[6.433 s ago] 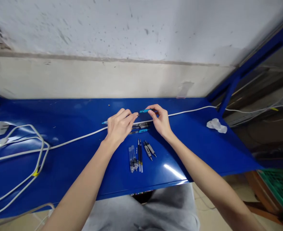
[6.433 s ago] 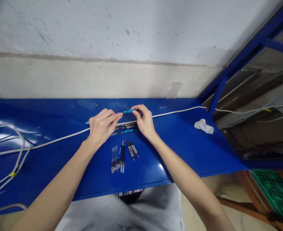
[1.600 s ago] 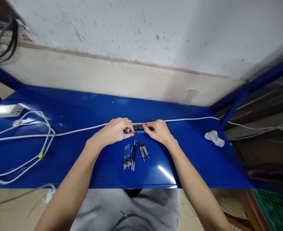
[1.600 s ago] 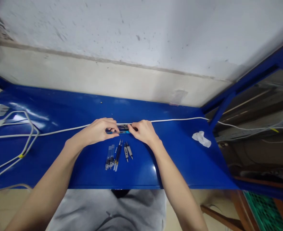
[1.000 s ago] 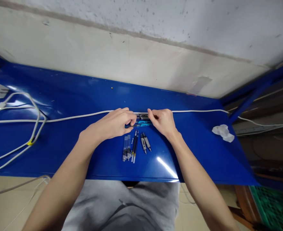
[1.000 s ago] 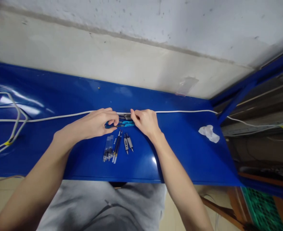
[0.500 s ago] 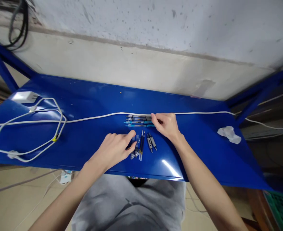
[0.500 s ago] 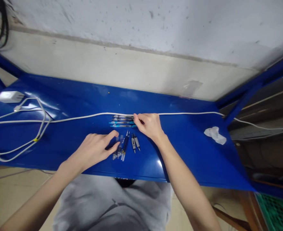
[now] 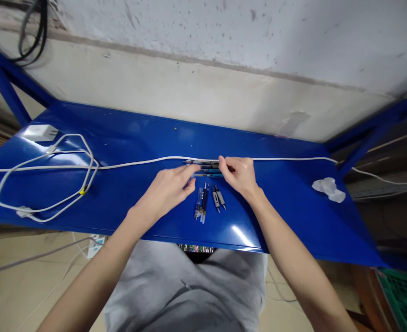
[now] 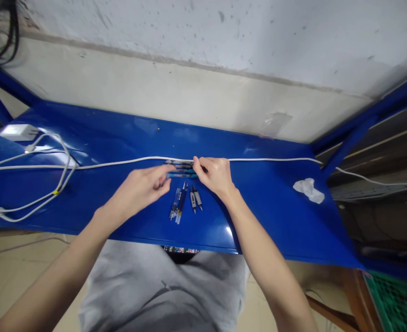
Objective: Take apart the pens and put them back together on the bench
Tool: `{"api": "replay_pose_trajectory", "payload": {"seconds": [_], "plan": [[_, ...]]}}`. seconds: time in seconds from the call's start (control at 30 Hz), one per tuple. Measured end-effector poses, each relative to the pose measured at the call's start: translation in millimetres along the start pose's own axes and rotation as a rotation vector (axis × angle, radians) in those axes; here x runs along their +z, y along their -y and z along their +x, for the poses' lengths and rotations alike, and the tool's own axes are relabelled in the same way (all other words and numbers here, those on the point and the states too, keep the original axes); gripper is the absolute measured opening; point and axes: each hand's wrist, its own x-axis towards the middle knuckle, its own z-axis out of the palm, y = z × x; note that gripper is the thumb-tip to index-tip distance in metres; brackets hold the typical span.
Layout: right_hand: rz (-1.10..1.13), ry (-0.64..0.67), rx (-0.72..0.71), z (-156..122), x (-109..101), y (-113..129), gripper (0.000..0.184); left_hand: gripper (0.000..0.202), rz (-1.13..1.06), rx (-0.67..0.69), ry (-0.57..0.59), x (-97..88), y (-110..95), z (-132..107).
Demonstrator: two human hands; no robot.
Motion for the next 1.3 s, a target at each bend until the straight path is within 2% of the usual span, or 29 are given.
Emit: {"api": "replay_pose_trajectory", "payload": {"seconds": [0.07, 0.17, 0.27, 0.37, 0.47, 0.7, 0.83, 0.97, 1.3], "plan": [[0.001, -0.018, 0.002, 0, 0, -2, 0.055, 0.021, -0.101, 0.043, -0.253, 2.4, 7, 23], [0.006, -0.044, 0.003, 1, 0, -4, 0.054, 0.021, -0.150, 0.136, -0.540, 12.1, 16, 62], [0.002, -0.051, 0.015, 1, -1, -6, 0.054, 0.026, -0.120, 0.256, -0.633, 26.9, 24, 84], [0.006, -0.050, 0.014, 1, -1, -5, 0.054, 0.028, -0.101, 0.343, -0.653, 38.9, 30, 84], [0.025, -0.048, -0.001, 1, 0, -2, 0.053, 0.030, -0.154, 0.359, -0.679, 43.7, 32, 76], [0.057, -0.016, 0.008, 0, 2, 4, 0.053, 0.036, -0.244, 0.218, -0.621, 45.6, 26, 74], [0.070, -0.010, 0.015, 0, 2, 4, 0.054, 0.038, -0.259, 0.147, -0.609, 41.8, 23, 71], [0.055, 0.013, 0.037, 0, 2, 5, 0.055, 0.039, -0.266, 0.097, -0.548, 37.9, 21, 67], [0.069, 0.019, 0.023, -1, 3, 6, 0.054, 0.036, -0.270, 0.080, -0.500, 40.4, 20, 66]]}}
